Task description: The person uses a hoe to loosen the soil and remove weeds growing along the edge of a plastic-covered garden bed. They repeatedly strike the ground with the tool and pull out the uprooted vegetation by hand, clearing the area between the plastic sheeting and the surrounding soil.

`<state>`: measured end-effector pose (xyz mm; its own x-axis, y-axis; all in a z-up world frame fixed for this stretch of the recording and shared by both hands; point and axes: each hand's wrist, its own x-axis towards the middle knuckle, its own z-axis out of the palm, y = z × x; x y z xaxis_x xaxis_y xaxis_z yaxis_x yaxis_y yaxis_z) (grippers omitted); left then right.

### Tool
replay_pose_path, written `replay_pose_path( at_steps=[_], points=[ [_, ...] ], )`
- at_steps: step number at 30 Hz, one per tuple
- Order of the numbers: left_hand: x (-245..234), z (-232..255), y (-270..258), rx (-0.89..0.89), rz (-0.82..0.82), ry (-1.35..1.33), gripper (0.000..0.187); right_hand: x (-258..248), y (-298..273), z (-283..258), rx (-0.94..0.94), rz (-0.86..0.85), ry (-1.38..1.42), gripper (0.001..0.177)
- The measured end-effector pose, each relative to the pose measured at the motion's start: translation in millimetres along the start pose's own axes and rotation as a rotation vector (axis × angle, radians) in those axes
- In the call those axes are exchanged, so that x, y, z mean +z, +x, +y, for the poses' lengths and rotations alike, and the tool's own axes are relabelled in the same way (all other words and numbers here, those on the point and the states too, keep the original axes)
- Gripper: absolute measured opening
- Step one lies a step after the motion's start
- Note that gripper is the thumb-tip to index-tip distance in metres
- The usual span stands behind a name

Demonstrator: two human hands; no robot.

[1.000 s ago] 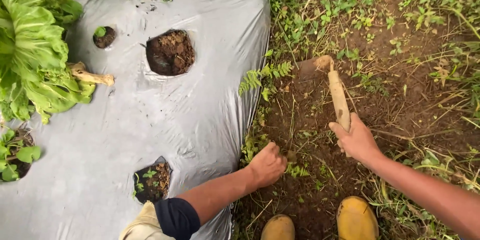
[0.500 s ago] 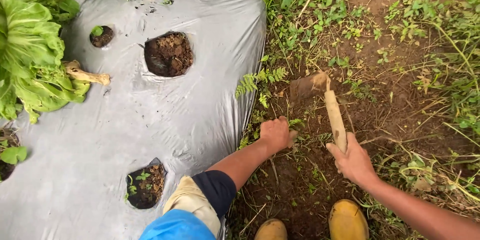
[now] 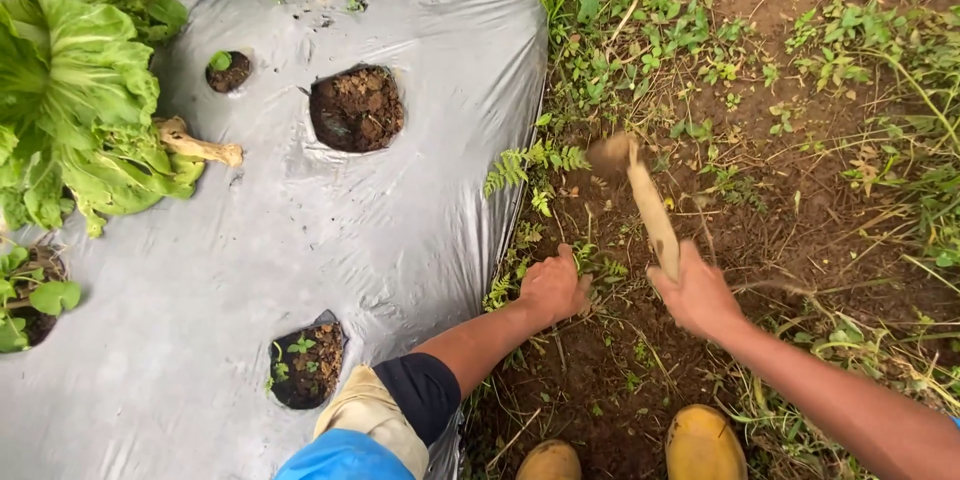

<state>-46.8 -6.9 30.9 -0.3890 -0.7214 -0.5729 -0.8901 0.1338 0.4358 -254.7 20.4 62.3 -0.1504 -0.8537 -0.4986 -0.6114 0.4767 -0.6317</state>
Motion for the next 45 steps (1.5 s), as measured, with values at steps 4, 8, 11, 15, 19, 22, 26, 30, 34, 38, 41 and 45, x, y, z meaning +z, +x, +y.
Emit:
replay_pose_path(
  at_steps=[4,8,11,15,19,22,26,30,34,38,41,45],
  points=[
    [4,-2,11,-0.022,-0.049,-0.042,0.075,-8,-8,-5,0.082,-0.065,0.064,0.028],
    [51,-32,62,-0.031,-0.027,-0.042,0.061,-20,0,-25,0.005,0.019,0.158,0.026],
    [77,-46,78,-0.035,-0.002,-0.019,0.051,-22,-1,-32,0.057,-0.079,0.176,0.026],
    [65,-34,55,-0.010,-0.020,0.036,0.043,-15,-18,11,0.121,-0.204,0.228,0.026],
    [45,-2,10,0.087,-0.155,0.064,0.038,-7,-38,46,0.212,-0.254,0.027,0.021],
    [30,6,-9,0.098,-0.134,0.053,0.027,4,-59,65,0.317,-0.281,-0.108,0.025],
    [11,8,-3,0.004,-0.024,-0.082,0.022,15,-79,87,0.336,-0.300,-0.138,0.022],
    [10,9,17,-0.009,0.078,-0.242,0.045,3,-94,72,0.443,-0.332,-0.007,0.046],
    [10,22,47,-0.071,0.118,-0.276,0.032,-26,-88,35,0.463,-0.139,0.228,0.027],
    [-19,61,40,0.100,0.159,-0.428,0.059,-75,-64,13,0.151,0.260,0.395,0.019],
    [-32,88,23,0.100,0.121,-0.496,0.062,-99,-33,22,0.056,0.466,0.437,0.020],
    [-31,93,17,0.110,0.092,-0.517,0.065,-86,-15,35,0.058,0.572,0.542,0.023]
  ],
)
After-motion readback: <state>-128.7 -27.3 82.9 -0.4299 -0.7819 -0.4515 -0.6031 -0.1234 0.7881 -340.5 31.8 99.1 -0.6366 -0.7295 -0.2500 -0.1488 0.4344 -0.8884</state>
